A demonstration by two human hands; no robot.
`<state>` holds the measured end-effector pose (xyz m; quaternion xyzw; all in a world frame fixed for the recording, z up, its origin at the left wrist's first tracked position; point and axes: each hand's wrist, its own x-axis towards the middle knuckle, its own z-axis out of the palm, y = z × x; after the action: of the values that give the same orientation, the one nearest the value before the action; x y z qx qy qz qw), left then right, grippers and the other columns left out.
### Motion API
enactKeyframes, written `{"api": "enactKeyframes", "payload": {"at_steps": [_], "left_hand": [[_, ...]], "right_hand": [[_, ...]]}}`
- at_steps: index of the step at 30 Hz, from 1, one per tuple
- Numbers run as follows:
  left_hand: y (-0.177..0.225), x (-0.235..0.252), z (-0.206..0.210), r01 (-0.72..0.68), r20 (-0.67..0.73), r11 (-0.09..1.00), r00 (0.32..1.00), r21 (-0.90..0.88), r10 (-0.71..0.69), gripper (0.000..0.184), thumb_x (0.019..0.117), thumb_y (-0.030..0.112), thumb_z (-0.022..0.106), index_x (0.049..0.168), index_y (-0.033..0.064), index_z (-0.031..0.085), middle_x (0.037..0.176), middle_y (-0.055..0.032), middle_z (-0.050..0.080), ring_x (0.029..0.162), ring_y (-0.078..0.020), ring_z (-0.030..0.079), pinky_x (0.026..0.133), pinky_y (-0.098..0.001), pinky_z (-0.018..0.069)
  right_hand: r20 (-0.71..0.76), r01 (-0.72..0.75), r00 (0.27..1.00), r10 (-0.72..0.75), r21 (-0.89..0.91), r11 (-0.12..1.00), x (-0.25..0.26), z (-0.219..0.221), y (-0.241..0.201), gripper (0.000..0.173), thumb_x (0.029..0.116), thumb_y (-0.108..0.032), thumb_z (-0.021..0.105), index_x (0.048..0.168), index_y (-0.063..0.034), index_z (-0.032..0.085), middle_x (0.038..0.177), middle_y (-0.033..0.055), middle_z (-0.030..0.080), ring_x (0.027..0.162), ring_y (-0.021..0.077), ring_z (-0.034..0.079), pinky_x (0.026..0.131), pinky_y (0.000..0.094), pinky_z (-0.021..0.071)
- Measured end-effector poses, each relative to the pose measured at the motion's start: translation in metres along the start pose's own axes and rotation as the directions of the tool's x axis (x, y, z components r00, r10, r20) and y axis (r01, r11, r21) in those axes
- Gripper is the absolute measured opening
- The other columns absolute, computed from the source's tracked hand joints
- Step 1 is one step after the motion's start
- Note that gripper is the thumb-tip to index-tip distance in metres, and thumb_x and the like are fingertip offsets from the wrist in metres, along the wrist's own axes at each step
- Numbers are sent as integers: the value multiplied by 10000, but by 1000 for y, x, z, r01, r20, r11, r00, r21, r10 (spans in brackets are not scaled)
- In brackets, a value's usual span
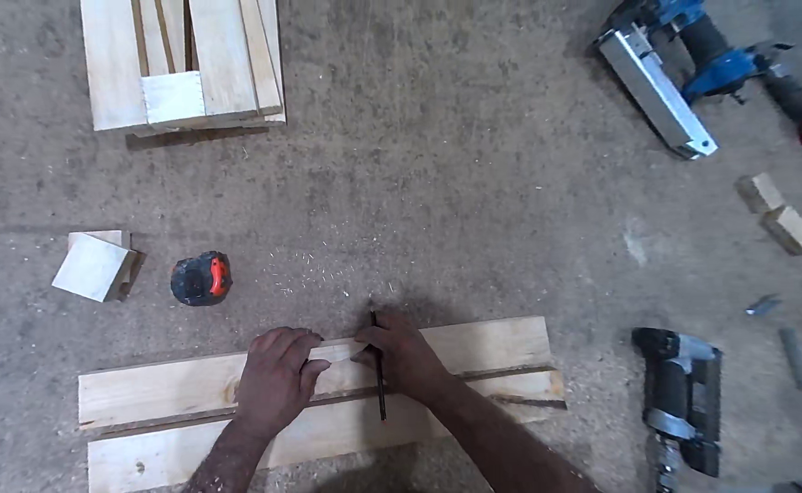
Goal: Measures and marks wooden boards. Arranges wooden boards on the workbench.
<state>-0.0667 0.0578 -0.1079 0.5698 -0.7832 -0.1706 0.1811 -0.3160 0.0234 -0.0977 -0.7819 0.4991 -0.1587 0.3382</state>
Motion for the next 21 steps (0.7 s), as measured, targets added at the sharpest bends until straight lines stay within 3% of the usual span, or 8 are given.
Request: {"api": "enactKeyframes", "payload": {"at_steps": [9,12,14,16,18,21], "left_hand": [[4,4,-10,58,80,995,996,-85,-51,537,983,669,493,1094,218,762,1157,16,740,1134,-197,668,1001,-471,519],[10,10,-16,130,155,984,982,-122,-111,459,984,598,549,1060,206,775,1160,19,743,1148,-204,663,1032,-489,496],[19,23,-30,220,330,972,926,-80,-183,395,982,543,589,1089,208,769,1200,29,729,1212,-196,626,1075,-476,461],[33,42,-44,274,513,962,824,11,-241,352,996,475,613,1167,197,746,1235,0,707,1261,-229,589,1086,-496,438],[46,57,-51,232,615,970,756,66,-223,281,1018,350,610,1235,217,729,1256,-23,701,1253,-254,601,1059,-522,463],[58,69,-53,80,691,995,716,63,-101,324,1042,171,520,1318,187,690,1329,-69,673,1292,-282,593,1093,-501,469]], "right_hand": [[142,-112,985,103,57,992,5,-13,-10,266,970,-350,696,1064,-115,778,1026,109,714,1052,259,668,951,434,545],[204,-145,969,137,27,989,7,-17,-13,300,986,-385,672,1112,-134,774,1061,103,713,1090,260,654,987,435,524],[225,-158,963,149,22,987,8,-20,-15,313,983,-395,672,1124,-136,776,1081,112,712,1113,266,647,1008,435,513],[181,-127,976,117,43,991,6,-17,-12,316,972,-391,688,1106,-120,778,1070,123,716,1104,271,654,1011,437,514],[169,-121,979,111,49,991,6,-17,-13,317,962,-376,703,1105,-102,774,1059,139,712,1085,285,661,1002,452,524],[264,-186,949,173,24,982,10,-24,-20,336,972,-373,692,1151,-96,758,1126,152,696,1149,295,635,1043,450,493]]}}
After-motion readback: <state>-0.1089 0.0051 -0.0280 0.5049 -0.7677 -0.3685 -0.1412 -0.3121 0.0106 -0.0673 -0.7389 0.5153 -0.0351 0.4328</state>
